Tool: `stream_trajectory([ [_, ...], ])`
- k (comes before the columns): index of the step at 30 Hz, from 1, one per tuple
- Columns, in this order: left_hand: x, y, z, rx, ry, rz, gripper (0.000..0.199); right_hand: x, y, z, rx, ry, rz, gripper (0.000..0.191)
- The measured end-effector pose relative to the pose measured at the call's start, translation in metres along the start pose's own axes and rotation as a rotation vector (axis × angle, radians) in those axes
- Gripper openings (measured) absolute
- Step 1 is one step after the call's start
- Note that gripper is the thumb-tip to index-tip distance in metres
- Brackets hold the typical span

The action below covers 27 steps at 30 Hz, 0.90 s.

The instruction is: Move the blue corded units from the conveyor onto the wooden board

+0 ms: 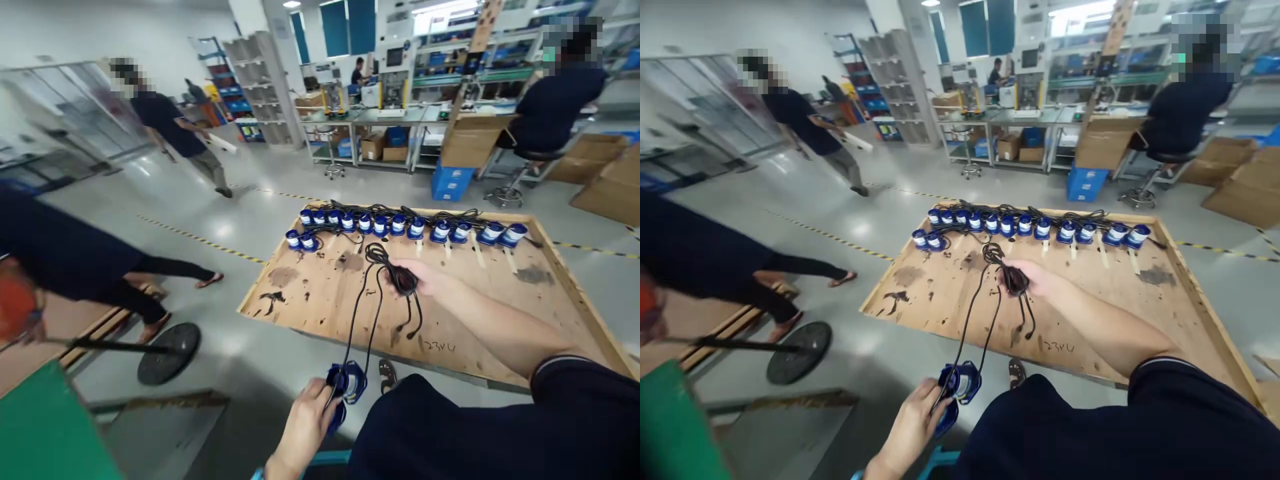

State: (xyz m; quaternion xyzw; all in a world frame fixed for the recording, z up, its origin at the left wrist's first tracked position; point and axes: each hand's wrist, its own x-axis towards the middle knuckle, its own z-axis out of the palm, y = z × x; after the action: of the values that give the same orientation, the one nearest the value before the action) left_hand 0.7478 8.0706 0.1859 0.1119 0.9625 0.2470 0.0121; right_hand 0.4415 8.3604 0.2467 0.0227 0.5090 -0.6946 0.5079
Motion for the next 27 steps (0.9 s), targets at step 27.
stream_trajectory([
  [27, 0.43, -0.288, 0.023, 0.242, -0.146, 0.865, 0.022, 0.366, -0.133, 0.012, -1.498, 0.279, -0.158, 0.05],
])
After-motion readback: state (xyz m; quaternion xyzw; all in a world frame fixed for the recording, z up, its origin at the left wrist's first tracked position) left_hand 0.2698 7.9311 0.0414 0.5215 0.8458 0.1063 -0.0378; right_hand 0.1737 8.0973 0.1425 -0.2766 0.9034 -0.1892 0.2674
